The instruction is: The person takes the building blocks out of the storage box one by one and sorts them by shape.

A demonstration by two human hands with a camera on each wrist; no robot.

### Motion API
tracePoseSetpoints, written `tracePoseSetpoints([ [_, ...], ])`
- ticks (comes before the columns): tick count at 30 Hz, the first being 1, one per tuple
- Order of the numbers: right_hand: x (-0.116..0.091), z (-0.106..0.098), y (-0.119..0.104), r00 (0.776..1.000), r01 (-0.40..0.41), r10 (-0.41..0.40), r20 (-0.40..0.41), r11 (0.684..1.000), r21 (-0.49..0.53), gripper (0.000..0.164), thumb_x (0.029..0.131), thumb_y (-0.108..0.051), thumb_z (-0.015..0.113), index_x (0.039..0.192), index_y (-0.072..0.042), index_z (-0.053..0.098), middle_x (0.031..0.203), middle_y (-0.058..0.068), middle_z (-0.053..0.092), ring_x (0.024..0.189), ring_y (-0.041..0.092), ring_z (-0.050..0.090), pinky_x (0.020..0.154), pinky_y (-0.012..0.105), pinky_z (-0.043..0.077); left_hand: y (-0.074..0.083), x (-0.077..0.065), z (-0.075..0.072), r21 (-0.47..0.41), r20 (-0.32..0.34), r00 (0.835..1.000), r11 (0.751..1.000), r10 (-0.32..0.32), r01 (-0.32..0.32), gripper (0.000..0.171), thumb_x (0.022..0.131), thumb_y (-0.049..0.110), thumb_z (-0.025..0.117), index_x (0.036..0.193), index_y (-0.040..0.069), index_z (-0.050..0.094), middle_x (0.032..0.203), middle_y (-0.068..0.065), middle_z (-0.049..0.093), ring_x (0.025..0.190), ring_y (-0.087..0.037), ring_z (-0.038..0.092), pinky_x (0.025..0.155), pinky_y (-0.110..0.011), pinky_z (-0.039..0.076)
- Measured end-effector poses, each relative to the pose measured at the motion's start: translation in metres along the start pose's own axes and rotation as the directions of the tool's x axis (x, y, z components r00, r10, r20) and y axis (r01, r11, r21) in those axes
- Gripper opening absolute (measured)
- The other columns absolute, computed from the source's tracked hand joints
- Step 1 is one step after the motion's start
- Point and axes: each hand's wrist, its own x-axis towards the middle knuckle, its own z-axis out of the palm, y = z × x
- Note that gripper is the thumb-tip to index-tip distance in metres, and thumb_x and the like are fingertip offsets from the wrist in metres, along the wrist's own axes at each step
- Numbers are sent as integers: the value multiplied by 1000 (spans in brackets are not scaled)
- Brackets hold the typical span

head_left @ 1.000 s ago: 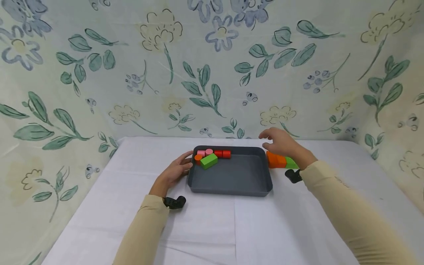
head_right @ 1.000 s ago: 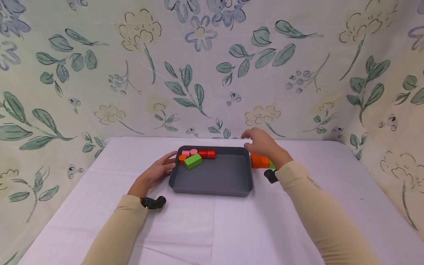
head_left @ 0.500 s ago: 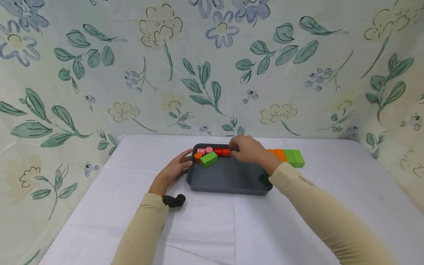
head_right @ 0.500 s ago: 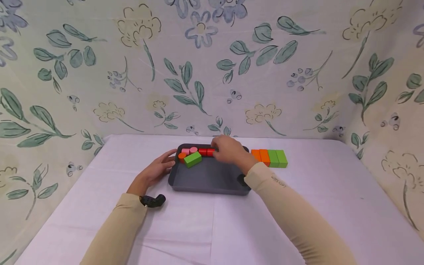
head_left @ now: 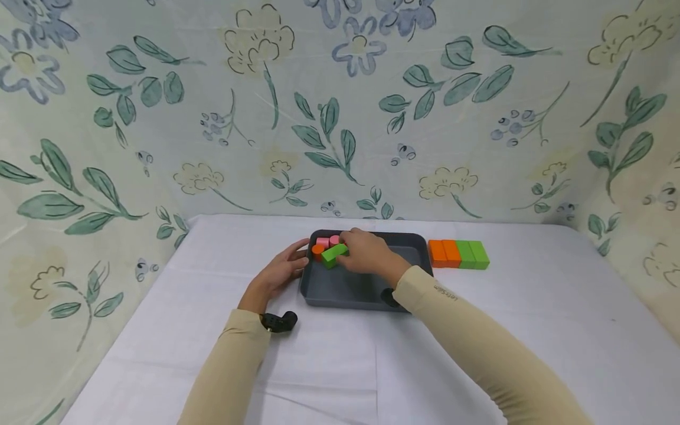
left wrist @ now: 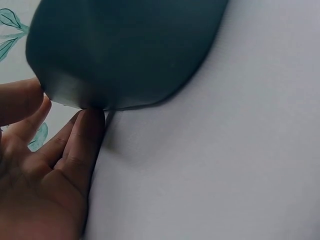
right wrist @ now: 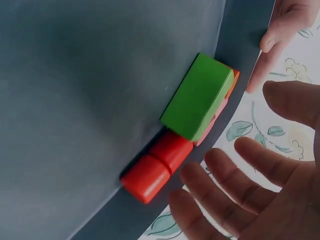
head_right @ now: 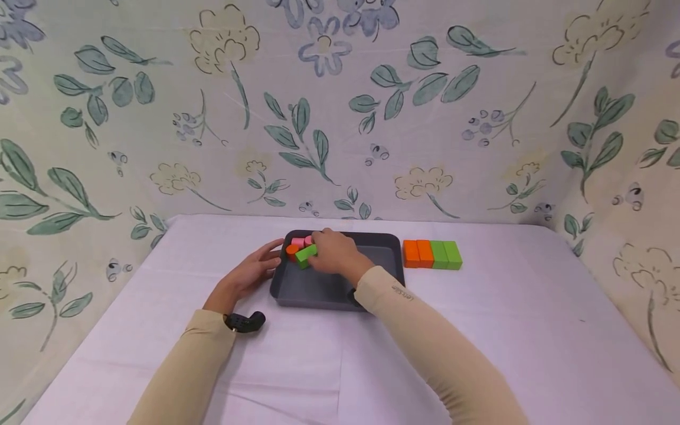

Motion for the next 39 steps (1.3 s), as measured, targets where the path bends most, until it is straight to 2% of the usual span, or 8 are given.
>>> tracePoseSetpoints([
  [6,10,6,-8,999,-40,39,35,999,11,59,92,-40,66,139,-7,54,129,12,59,107,25,59,100,46,54,2,-3,-1,-1,-7,1000,1000,6,-6,59,102,13,49,156,30,30,163,-13,30,148,-33,36,123,-51,29],
  [12,16,11,-7,995,-48,45,90,999,21,53,93,-40,65,136,-10,58,121,13,54,96,24,56,85,37,54,3,-2,2,-3,3,1000,1000,7,-7,59,102,14,50,155,30,31,163,-13,29,148,-33,36,123,-51,29],
  [15,22,14,-8,995,-56,55,84,998,11,53,92,-43,66,132,-10,60,120,13,54,95,24,56,85,37,55,4,-2,2,-12,6,1000,1000,4,-4,59,102,13,50,155,30,31,163,-13,29,148,-33,36,123,-51,29],
  [20,35,16,-16,992,-107,109,61,994,-33,57,88,-49,68,130,-12,61,121,12,57,98,25,57,91,44,56,4,-2,-1,-12,8,1000,1000,5,-5,60,102,12,49,156,29,30,164,-13,27,149,-34,34,124,-52,27],
  [24,39,18,-22,990,-132,132,51,991,-11,56,86,-41,74,131,-11,60,122,13,56,100,26,57,93,46,56,2,-1,-2,-11,4,1000,1000,0,0,60,102,12,49,156,28,30,164,-13,28,149,-34,34,124,-52,27],
  [28,36,20,-23,994,-98,98,57,995,-3,54,85,-31,75,131,-9,59,125,13,56,101,26,57,95,44,57,1,-1,-2,-10,17,1000,1000,-7,7,60,102,12,49,156,29,29,164,-12,28,149,-34,34,124,-51,28],
  [32,35,17,-17,997,-38,38,65,999,4,47,83,-26,76,125,-11,62,121,10,57,98,24,57,93,39,57,2,0,-3,-10,26,1000,1000,8,-8,60,102,13,49,156,29,29,164,-13,27,149,-34,34,124,-52,27],
  [39,30,10,-6,991,4,-11,135,999,54,51,83,-17,76,129,-4,57,123,11,56,101,24,55,98,35,54,-1,3,-3,-11,28,1000,1000,-5,5,61,102,13,50,157,29,29,165,-13,26,149,-34,33,124,-51,27],
])
